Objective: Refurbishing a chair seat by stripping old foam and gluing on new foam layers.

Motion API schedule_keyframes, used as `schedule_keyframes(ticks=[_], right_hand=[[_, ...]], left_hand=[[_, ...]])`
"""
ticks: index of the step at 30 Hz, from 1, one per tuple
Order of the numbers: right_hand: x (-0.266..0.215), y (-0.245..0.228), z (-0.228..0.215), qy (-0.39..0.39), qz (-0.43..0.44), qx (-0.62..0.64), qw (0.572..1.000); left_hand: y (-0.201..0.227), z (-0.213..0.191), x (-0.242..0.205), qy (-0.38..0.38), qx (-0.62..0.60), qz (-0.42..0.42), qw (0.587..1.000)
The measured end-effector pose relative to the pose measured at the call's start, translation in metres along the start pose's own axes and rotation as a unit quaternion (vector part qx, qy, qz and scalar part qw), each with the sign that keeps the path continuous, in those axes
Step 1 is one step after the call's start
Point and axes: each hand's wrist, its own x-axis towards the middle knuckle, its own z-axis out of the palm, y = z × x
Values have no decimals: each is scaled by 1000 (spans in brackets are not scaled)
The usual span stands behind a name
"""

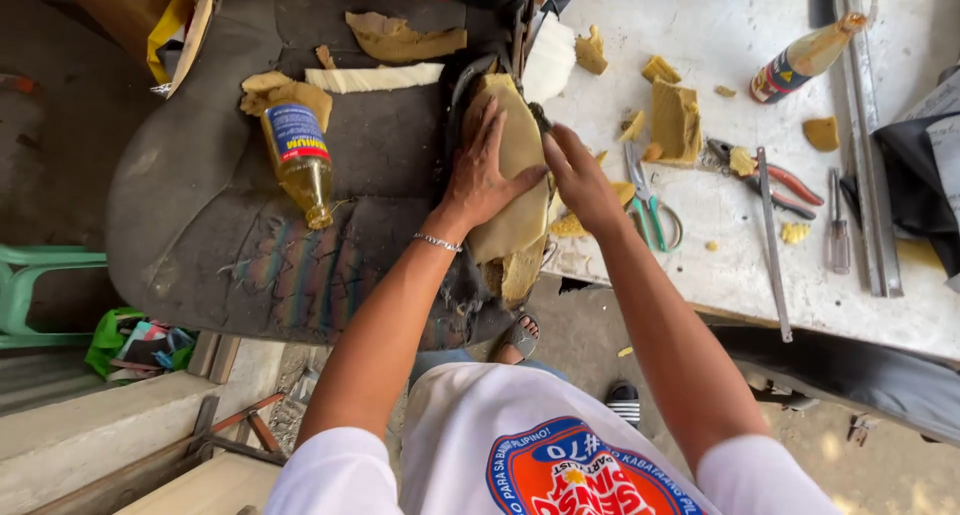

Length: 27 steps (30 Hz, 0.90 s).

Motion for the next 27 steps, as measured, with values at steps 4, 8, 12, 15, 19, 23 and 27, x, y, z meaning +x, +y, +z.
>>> schedule_keyframes(ticks=[4, 8, 12, 15, 19, 23, 27], right_hand=[[29, -8, 26, -14, 78, 130, 988], [98, 48, 30, -38, 87, -99, 991], [109, 32, 34, -34, 75, -173, 982], [100, -12, 38, -34, 95, -204, 974], [109, -30, 42, -45, 186, -236, 953], [149, -19, 45, -74, 173, -307, 933], [183, -1, 48, -68, 98, -306, 944]], left_hand=[[5, 2, -9, -12, -5, 4, 1000], [47, -8, -61, -26, 50, -11, 998], [55, -13, -98, -30, 22, 14, 999], [36, 14, -99, 52, 83, 56, 994], [37, 17, -109, 8, 80, 31, 996], [51, 5, -111, 39, 91, 6, 995], [68, -21, -118, -10, -24, -29, 999]])
